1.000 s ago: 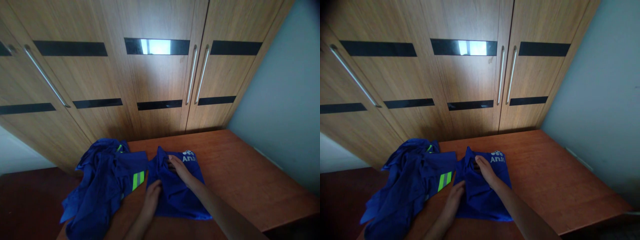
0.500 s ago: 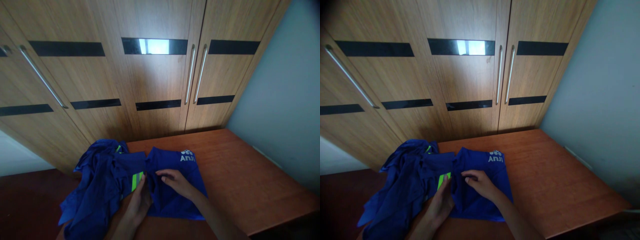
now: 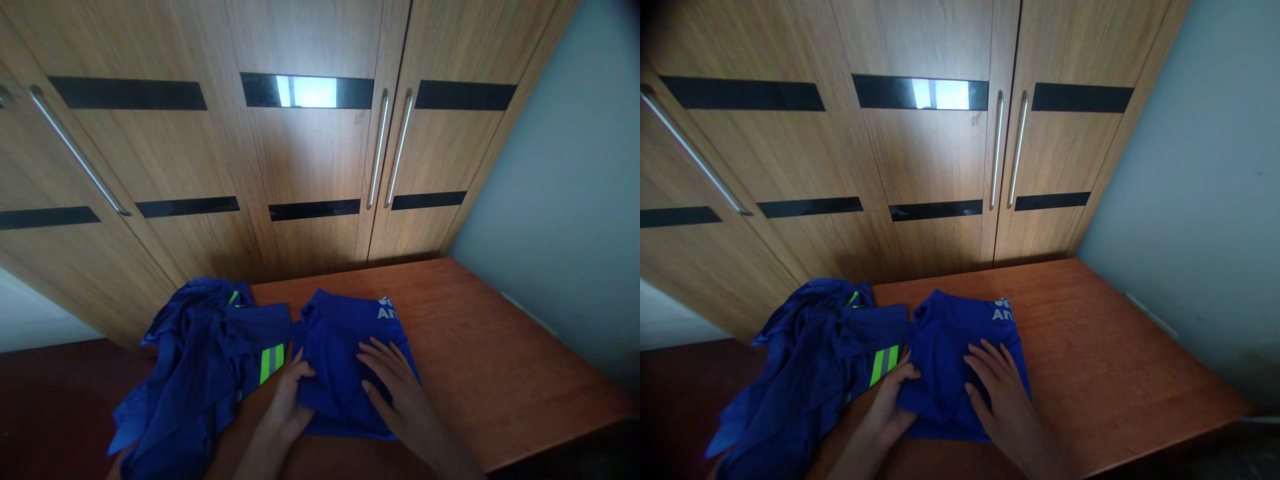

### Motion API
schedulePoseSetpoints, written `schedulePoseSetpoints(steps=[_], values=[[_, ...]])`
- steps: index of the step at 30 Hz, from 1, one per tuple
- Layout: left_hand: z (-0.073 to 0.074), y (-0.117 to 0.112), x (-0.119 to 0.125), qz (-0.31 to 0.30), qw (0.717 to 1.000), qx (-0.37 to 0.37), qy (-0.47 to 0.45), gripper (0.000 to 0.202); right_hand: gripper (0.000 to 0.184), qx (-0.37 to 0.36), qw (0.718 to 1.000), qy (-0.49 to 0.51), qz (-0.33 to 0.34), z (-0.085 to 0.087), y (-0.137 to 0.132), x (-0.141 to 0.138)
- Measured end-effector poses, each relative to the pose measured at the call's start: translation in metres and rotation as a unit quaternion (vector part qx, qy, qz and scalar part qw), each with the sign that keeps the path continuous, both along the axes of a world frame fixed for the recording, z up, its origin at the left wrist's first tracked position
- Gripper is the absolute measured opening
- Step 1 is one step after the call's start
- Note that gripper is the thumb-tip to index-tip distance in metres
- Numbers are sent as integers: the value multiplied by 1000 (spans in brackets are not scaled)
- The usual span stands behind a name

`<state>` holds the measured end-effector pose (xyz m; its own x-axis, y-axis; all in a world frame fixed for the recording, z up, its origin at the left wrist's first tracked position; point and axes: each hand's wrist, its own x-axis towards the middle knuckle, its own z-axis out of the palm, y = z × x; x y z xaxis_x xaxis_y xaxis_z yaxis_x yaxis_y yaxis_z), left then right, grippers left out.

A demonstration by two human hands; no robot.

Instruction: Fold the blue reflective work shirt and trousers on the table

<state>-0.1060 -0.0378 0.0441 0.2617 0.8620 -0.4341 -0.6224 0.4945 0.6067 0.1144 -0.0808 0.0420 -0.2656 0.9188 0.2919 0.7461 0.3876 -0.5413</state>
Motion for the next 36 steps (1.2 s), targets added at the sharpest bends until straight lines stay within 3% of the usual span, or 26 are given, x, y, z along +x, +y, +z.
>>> schedulePoseSetpoints(steps=[5, 9, 12, 14, 15, 17, 19, 21, 23, 25, 27, 29, 32, 36], values=[[-19, 1, -11, 9, 998, -54, -43, 35, 40, -13, 1000, -17, 4, -1, -5, -3], [-31, 0, -30, -5, 994, -112, -3, 24, 41, -16, 999, -47, 18, -1, -7, -14], [-30, -3, -41, 0, 993, -76, 87, 33, 39, 2, 998, -64, 7, 1, -8, -17], [-24, -6, -45, 66, 972, 21, 224, 41, 36, 19, 998, -61, -11, 4, -5, -14], [-19, -7, -45, 106, 939, 96, 314, 45, 35, 28, 998, -56, -30, 4, -2, -10], [-8, -7, -38, 140, 819, 267, 488, 48, 36, 48, 994, -50, -82, 4, 8, -3], [1, -2, -21, 76, 682, 417, 596, 46, 38, 70, 987, -53, -134, -1, 18, 1], [5, 10, 0, -43, 573, 513, 637, 46, 40, 93, 980, -71, -159, -11, 27, 2], [-1, 26, 17, -123, 477, 554, 671, 47, 42, 110, 975, -106, -159, -24, 29, -2], [-13, 43, 22, -146, 406, 552, 713, 49, 46, 117, 970, -143, -157, -36, 27, -6], [-28, 56, 17, -153, 369, 542, 740, 55, 52, 112, 966, -168, -160, -46, 20, -8], [-42, 64, 7, -153, 353, 537, 750, 60, 56, 104, 966, -177, -159, -54, 13, -5], [-52, 67, -3, -141, 345, 537, 756, 64, 62, 98, 968, -173, -154, -65, 1, 4], [-54, 66, -3, -139, 349, 532, 759, 65, 73, 86, 970, -161, -163, -81, -17, 17]])
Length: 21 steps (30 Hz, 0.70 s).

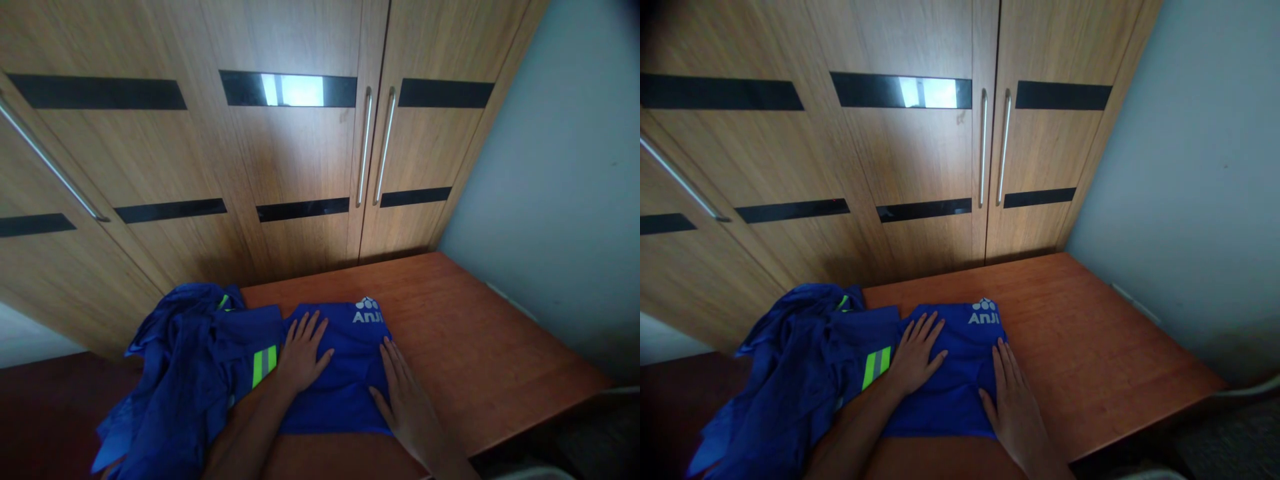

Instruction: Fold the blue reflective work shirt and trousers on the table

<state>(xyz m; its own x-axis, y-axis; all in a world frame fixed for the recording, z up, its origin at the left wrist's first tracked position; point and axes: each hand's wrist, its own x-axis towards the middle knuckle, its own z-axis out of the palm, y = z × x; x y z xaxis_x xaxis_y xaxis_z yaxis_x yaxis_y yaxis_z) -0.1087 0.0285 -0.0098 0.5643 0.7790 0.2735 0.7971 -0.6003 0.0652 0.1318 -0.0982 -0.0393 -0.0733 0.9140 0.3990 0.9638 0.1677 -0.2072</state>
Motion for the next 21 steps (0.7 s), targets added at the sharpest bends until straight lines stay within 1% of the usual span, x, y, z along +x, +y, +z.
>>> schedulePoseSetpoints(steps=[3, 5, 8, 10, 13, 15, 17, 18, 19, 20, 21], values=[[1, 0, 3, 11, 1000, -12, -15, 66, 72, 2, 1000, 4, -8, -10, -13, 9], [1, -1, 3, 14, 999, -20, -33, 66, 69, -8, 1000, 9, -11, -12, -18, 13], [0, -1, 1, 11, 998, -33, -54, 64, 64, -56, 997, 43, -10, -6, -19, 18], [2, -2, 0, 7, 997, -43, -64, 64, 63, -84, 992, 90, -15, 0, -17, 20], [13, -2, 6, 19, 995, -57, -78, 58, 61, -85, 979, 180, -51, 6, -12, 21], [26, 3, 20, 22, 993, -60, -95, 50, 56, -73, 964, 240, -90, 6, -9, 21], [43, 14, 43, -2, 989, -72, -127, 45, 53, -71, 949, 284, -116, 4, -8, 21], [50, 21, 58, -27, 985, -89, -145, 45, 52, -73, 944, 297, -124, 3, -8, 21], [57, 30, 73, -50, 978, -123, -163, 46, 52, -75, 942, 302, -129, 2, -7, 20], [61, 40, 90, -76, 967, -171, -173, 50, 52, -75, 941, 300, -134, 2, -7, 19], [63, 51, 106, -96, 961, -195, -169, 54, 54, -77, 943, 293, -140, 2, -7, 17]])
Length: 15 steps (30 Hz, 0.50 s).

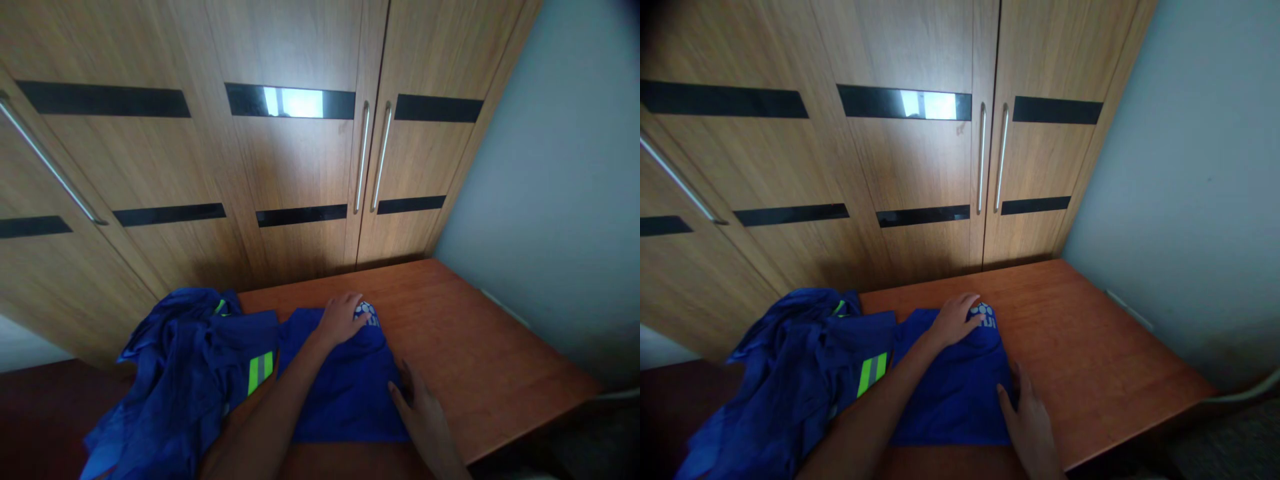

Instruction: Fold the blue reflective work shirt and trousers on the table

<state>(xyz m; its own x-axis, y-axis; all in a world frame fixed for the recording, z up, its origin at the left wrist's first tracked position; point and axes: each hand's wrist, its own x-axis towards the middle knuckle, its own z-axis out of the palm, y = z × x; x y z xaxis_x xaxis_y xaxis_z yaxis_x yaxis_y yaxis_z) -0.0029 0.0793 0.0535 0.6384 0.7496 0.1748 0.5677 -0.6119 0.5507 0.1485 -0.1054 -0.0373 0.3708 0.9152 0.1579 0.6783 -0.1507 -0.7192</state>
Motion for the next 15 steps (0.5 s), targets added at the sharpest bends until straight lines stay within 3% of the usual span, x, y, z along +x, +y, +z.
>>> schedulePoseSetpoints(steps=[3, 6, 8, 12, 15], values=[[-4, 28, 41, -59, 997, -56, 14, 64, 56, 1, 999, -32, 0, 1, 1, -6], [-16, 47, 60, -112, 985, -131, 31, 51, 53, 20, 999, -14, 33, 5, 5, -5], [-23, 56, 60, -125, 977, -173, 26, 45, 49, 23, 998, 24, 46, 9, 9, 2], [-31, 68, 43, -100, 970, -221, -14, 58, 47, 27, 993, 109, 43, 18, 22, 24], [-37, 72, 35, -83, 968, -236, -29, 57, 50, 22, 983, 158, 87, 23, 30, 33]])
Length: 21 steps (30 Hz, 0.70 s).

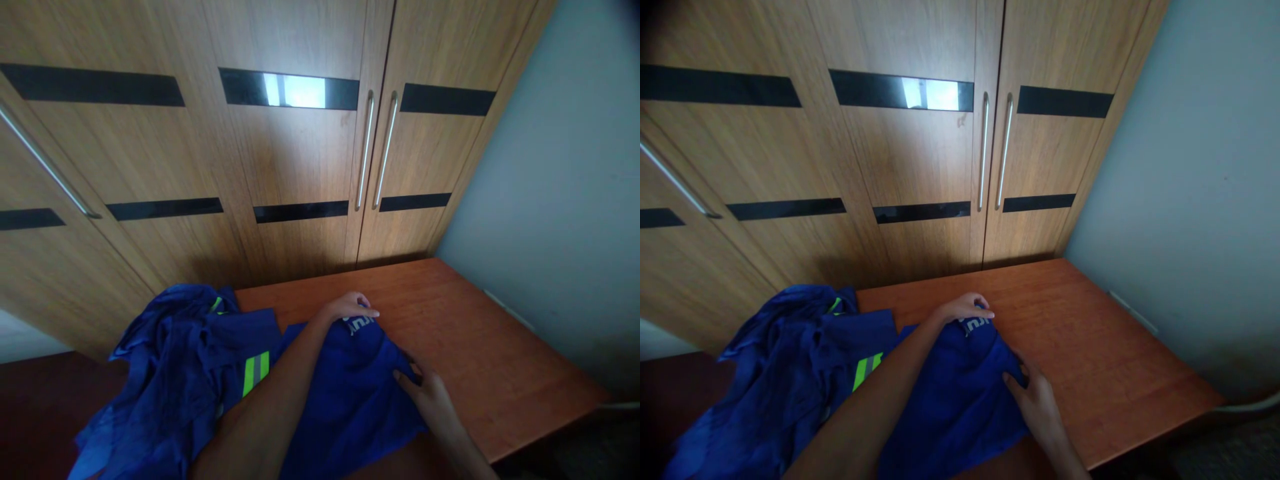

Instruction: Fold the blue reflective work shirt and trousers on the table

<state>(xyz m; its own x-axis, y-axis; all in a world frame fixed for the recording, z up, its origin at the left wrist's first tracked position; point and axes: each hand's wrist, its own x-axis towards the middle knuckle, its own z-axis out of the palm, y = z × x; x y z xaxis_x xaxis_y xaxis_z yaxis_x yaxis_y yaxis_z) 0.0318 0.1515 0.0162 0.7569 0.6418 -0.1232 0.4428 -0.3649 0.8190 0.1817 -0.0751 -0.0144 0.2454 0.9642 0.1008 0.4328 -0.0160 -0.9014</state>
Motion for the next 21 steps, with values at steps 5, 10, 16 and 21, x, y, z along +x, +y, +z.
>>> schedulePoseSetpoints(steps=[5, 10, 16, 21], values=[[-9, 1, 6, 28, 999, 23, -31, 48, 50, -17, 999, 8, 39, 1, -1, 1], [-15, 2, 17, 71, 995, 59, -47, 49, 49, -52, 998, 23, 21, -1, -7, 5], [-18, 5, 20, 139, 984, 106, -35, 50, 46, -41, 999, -7, -9, -8, -21, 8], [-17, 3, 25, 169, 976, 140, -8, 49, 46, -77, 993, -90, -20, -17, -31, 10]])
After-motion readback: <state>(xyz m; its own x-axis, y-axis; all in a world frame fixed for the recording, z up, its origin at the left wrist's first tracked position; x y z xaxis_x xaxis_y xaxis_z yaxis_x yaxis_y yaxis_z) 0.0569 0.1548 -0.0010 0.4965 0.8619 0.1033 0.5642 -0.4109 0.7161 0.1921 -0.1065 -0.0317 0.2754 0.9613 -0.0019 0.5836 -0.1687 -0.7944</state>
